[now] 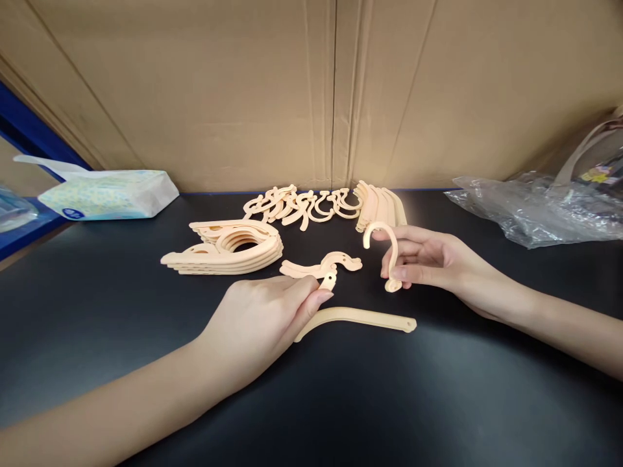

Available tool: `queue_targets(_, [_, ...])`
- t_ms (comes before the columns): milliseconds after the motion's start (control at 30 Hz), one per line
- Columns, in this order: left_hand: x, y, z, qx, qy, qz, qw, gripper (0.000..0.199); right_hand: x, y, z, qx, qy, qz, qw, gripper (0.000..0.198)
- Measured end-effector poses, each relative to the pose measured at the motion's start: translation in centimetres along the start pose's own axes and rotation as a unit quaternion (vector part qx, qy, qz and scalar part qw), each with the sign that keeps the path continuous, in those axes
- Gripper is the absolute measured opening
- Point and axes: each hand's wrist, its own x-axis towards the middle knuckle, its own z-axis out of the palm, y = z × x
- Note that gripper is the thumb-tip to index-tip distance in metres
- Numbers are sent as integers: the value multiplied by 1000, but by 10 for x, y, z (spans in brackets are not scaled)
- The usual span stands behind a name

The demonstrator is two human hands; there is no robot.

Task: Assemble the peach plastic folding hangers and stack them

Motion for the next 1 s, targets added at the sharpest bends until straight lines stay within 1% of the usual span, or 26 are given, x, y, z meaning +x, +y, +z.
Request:
queue_targets(100, [4,2,1,-19,-13,1,1000,45,6,-1,9,0,24,0,1000,36])
queue_targets(267, [14,5,-5,-71,-45,14,996,36,16,-1,25,46,68,-35,996,21])
queue_targets(333, [16,6,-7,-95,-49,28,994,24,17,-2,29,65,65,-44,995,20])
queue_targets(433, [16,7,-10,-111,-45,33,992,3,15,-3,30,87,44,-42,994,24])
queue_targets(633, [13,5,-10,-98,-34,59,993,6,14,-4,27,116,32,-17,993,29])
queue_targets(767, [13,4,-11,-113,-43,66,991,8,16,-3,25,128,28,-8,991,30])
queue_targets(1000, [13,3,-11,-131,-33,73,988,13,17,-2,23,131,20,7,991,34])
